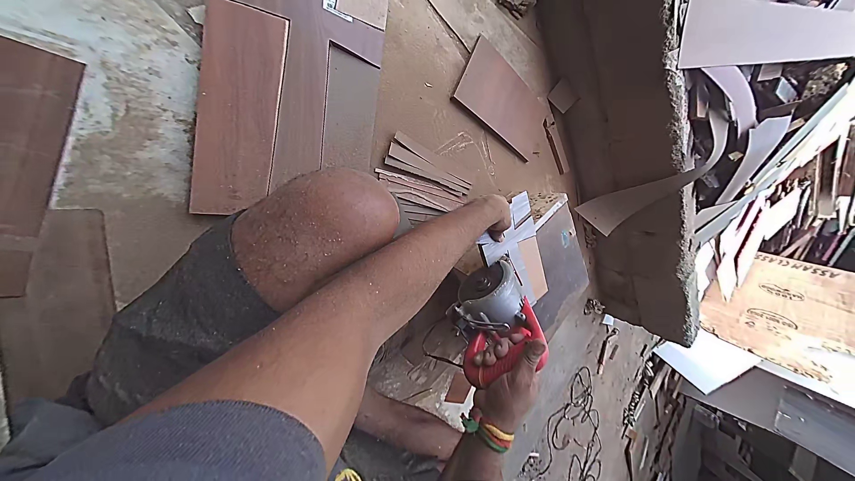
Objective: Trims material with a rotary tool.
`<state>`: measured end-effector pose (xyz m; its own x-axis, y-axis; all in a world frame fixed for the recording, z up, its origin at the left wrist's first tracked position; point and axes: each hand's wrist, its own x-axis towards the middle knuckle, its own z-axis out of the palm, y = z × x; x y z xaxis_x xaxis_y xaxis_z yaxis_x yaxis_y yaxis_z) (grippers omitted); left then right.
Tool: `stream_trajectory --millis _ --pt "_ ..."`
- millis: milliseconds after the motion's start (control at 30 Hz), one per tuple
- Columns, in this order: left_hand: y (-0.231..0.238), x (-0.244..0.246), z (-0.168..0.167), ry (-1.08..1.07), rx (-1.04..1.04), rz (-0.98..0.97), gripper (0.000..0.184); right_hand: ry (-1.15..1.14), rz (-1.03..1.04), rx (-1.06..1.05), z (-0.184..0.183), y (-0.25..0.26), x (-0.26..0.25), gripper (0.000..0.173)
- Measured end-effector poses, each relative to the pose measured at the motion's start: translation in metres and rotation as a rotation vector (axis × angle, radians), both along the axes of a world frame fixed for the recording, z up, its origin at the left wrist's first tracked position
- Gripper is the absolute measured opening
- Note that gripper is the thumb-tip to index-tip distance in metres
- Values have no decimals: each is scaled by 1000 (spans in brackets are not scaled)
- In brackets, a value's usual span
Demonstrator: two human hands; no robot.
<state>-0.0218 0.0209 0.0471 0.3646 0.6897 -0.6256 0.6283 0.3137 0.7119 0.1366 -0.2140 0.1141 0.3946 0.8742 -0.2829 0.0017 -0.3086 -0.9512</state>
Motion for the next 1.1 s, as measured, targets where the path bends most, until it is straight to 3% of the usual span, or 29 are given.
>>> stream_trajectory --millis 967,1100 --pt "2 3 -8 1 3 17 74 -34 -27 -14 1 12 -1 55" --pt "1 3 -10 -9 11 46 65 -52 -42 -27 2 14 -1 56"
